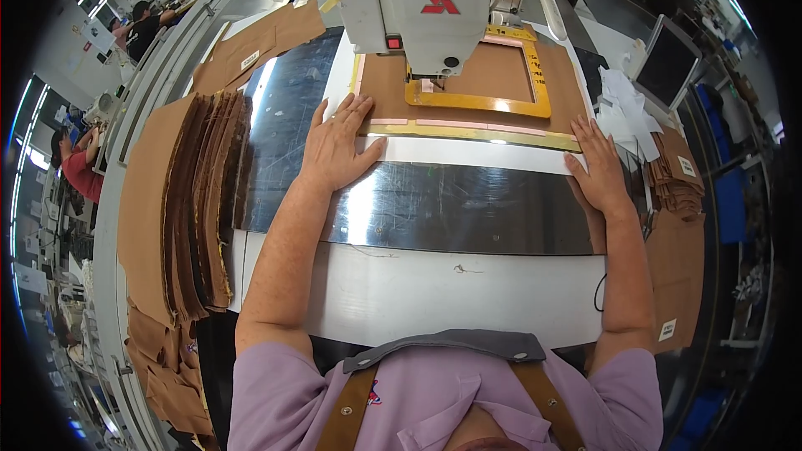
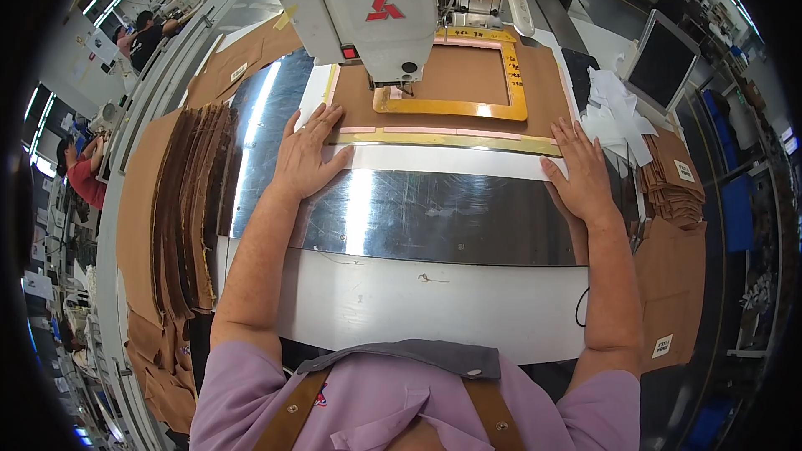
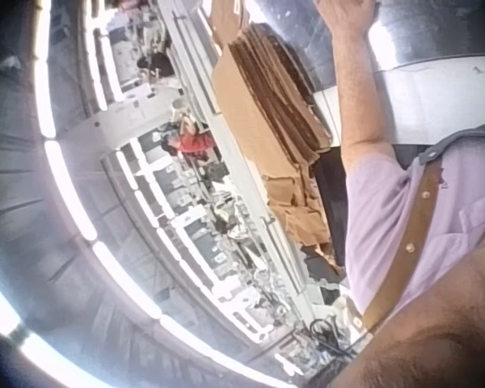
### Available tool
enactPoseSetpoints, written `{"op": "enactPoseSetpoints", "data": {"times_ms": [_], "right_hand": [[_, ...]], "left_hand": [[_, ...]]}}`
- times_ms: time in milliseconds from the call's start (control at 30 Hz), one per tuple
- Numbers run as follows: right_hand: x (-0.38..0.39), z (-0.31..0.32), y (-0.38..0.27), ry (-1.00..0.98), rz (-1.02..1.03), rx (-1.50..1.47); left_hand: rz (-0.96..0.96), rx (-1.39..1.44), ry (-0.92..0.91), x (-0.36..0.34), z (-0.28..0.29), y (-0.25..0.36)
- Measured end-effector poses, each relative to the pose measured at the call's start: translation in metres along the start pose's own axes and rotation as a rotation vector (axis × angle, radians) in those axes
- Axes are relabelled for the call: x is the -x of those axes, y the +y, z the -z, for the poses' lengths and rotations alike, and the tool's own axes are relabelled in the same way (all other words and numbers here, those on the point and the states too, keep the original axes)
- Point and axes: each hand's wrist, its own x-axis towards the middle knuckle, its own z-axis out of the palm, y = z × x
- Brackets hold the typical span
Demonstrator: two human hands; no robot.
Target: Sewing a small rectangular label onto a brown leather or fabric component using an industrial sewing machine.
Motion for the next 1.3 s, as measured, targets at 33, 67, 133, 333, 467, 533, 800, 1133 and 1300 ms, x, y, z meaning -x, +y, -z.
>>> {"op": "enactPoseSetpoints", "data": {"times_ms": [33,67,133,333,467,533,800,1133,1300], "right_hand": [[0.0003,0.0003,0.0001,0.000,-0.001,0.000],[0.0009,0.0001,-0.0004,0.000,-0.001,-0.002],[0.0019,0.0000,-0.0005,0.008,-0.005,-0.016],[0.0014,0.0002,0.0001,0.008,-0.004,-0.018],[0.0009,0.0014,0.0003,0.021,-0.009,-0.012],[0.0007,-0.0004,-0.0013,0.027,-0.004,-0.025],[0.0024,0.0088,-0.0008,-0.012,-0.024,-0.044],[0.0012,0.0038,-0.0023,-0.001,-0.027,-0.033],[-0.0024,0.0028,-0.0034,0.033,0.006,-0.069]], "left_hand": [[-0.013,-0.019,0.044,0.0003,0.0002,0.0003],[-0.014,-0.020,0.043,0.0001,0.0009,0.0004],[-0.012,0.040,-0.015,-0.0003,0.0024,0.0006],[-0.046,0.092,0.076,-0.0011,-0.0015,-0.0010],[-0.046,0.109,0.080,-0.0039,0.0014,-0.0007],[-0.018,0.145,0.082,-0.0047,0.0033,-0.0035],[-0.040,0.188,0.120,-0.0041,0.0026,0.0012],[-0.024,0.170,0.097,-0.0005,0.0018,-0.0010],[-0.030,0.160,0.121,0.0005,0.0049,-0.0044]]}}
